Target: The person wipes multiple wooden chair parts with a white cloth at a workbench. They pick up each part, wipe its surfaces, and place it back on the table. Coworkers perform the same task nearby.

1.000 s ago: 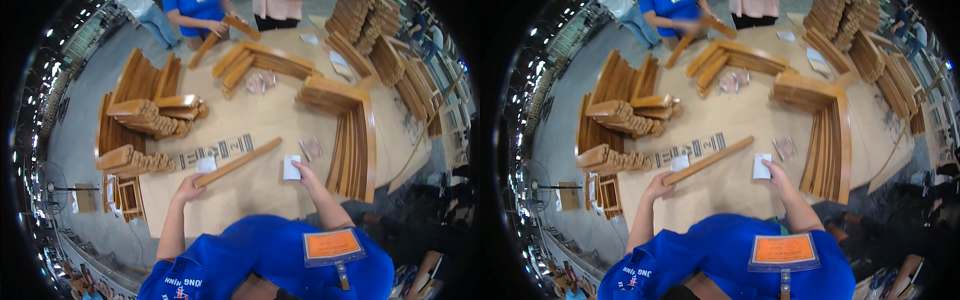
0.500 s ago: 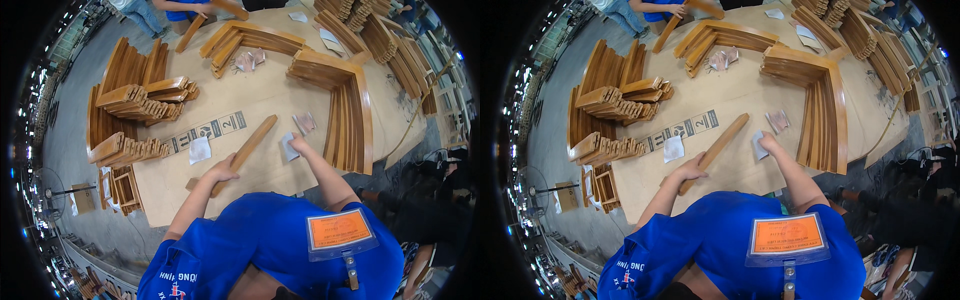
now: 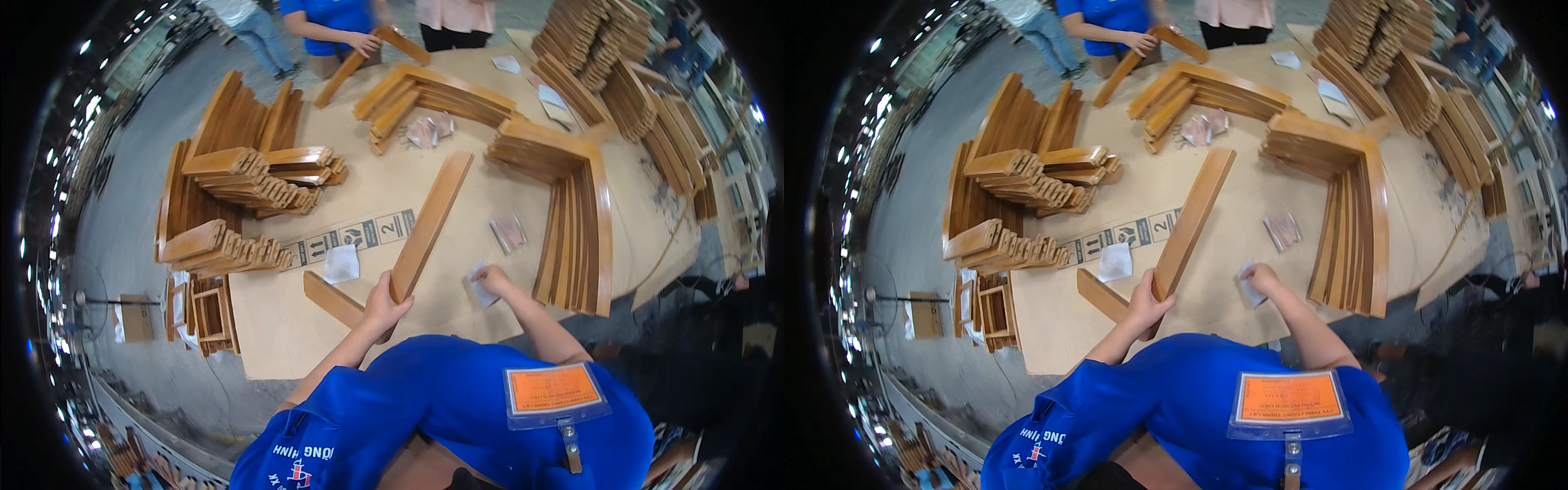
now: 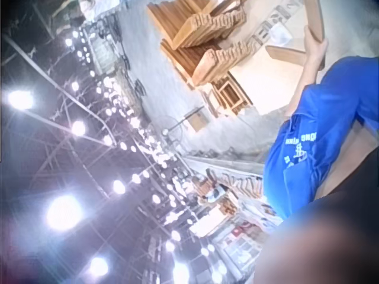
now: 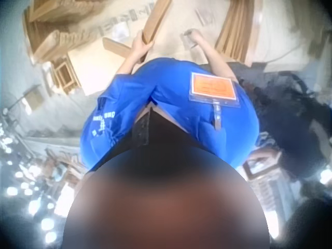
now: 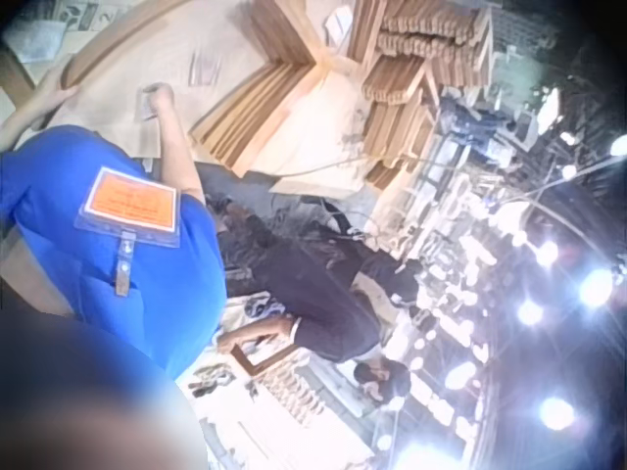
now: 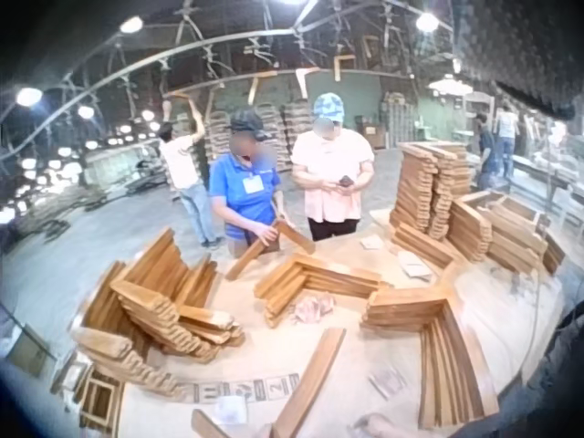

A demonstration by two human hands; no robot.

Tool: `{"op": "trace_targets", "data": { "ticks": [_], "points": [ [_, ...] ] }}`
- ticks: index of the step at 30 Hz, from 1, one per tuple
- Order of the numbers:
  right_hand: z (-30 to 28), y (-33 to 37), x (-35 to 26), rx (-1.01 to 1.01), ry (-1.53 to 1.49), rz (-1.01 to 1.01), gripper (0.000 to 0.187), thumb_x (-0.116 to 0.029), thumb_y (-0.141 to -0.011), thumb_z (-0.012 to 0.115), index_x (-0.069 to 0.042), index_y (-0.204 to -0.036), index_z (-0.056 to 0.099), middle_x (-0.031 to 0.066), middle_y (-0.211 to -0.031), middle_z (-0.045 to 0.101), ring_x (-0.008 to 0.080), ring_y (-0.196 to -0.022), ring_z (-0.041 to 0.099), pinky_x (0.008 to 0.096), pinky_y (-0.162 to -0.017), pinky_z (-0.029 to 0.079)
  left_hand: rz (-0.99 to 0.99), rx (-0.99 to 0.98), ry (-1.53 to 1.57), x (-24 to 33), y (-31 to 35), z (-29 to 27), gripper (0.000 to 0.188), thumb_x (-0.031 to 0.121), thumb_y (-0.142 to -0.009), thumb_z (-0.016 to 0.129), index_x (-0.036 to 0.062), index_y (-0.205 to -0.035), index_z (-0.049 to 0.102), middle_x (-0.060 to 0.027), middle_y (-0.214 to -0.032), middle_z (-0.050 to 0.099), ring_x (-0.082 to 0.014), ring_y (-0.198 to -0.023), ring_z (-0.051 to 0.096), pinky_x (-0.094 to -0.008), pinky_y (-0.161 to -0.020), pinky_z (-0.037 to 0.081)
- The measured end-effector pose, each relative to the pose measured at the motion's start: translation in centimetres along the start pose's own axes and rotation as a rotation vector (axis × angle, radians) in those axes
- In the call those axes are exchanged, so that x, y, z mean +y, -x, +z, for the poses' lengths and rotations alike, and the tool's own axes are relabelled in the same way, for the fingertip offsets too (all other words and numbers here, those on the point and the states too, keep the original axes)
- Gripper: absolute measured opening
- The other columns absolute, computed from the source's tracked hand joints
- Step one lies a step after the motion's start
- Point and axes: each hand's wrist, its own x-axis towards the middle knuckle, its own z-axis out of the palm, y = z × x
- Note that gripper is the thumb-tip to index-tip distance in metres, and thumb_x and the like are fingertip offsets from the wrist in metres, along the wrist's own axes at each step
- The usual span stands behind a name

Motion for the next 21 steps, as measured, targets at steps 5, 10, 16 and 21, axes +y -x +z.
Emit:
{"op": "trace_targets", "data": {
  "ticks": [5, 10, 16, 21],
  "points": [
    [0.9, 2.2, -6.0, -0.028, 0.199, -0.457, 0.057, -0.030, -0.075, 0.069, -0.008, -0.126, 0.055, 0.0161, -0.131, 0.050, 0.0338, -0.115, 0.051, 0.0417, -0.098, 0.041, 0.179, 0.245, 0.256, 4.5, -3.2, -2.2, 0.071, 0.024, -0.079, 0.072, -0.0001, -0.134, 0.034, -0.0214, -0.117, 0.057, -0.0333, -0.107, 0.058, -0.0397, -0.091, 0.047],
    [0.5, 7.0, -12.2, 0.006, 0.426, -0.660, 0.100, -0.046, -0.063, 0.079, 0.000, -0.139, 0.035, 0.0164, -0.150, 0.025, 0.0388, -0.134, 0.029, 0.0467, -0.107, 0.032, 0.034, 0.185, 0.997, 6.0, -5.1, -3.8, 0.038, 0.019, -0.093, 0.053, 0.0044, -0.126, 0.040, -0.0136, -0.108, 0.057, -0.0236, -0.100, 0.055, -0.0377, -0.089, 0.047],
    [-0.3, 8.7, -13.6, 0.412, 0.061, -0.825, 0.082, -0.038, -0.062, 0.081, -0.004, -0.130, 0.048, 0.0122, -0.142, 0.038, 0.0368, -0.129, 0.036, 0.0460, -0.105, 0.034, -0.141, 0.115, 1.534, 7.3, -5.4, -5.9, 0.032, 0.033, -0.095, 0.046, 0.0039, -0.108, 0.049, -0.0108, -0.098, 0.058, -0.0245, -0.087, 0.055, -0.0442, -0.086, 0.046],
    [-1.4, 8.0, -12.4, 0.564, -0.009, -0.877, 0.057, -0.023, -0.062, 0.078, -0.006, -0.113, 0.059, 0.0099, -0.132, 0.050, 0.0339, -0.120, 0.045, 0.0451, -0.100, 0.038, -0.257, 0.169, 1.632, 7.7, -4.7, -7.5, 0.038, 0.040, -0.095, 0.045, 0.0044, -0.107, 0.051, -0.0154, -0.103, 0.059, -0.0289, -0.096, 0.057, -0.0480, -0.090, 0.044]
  ]
}}
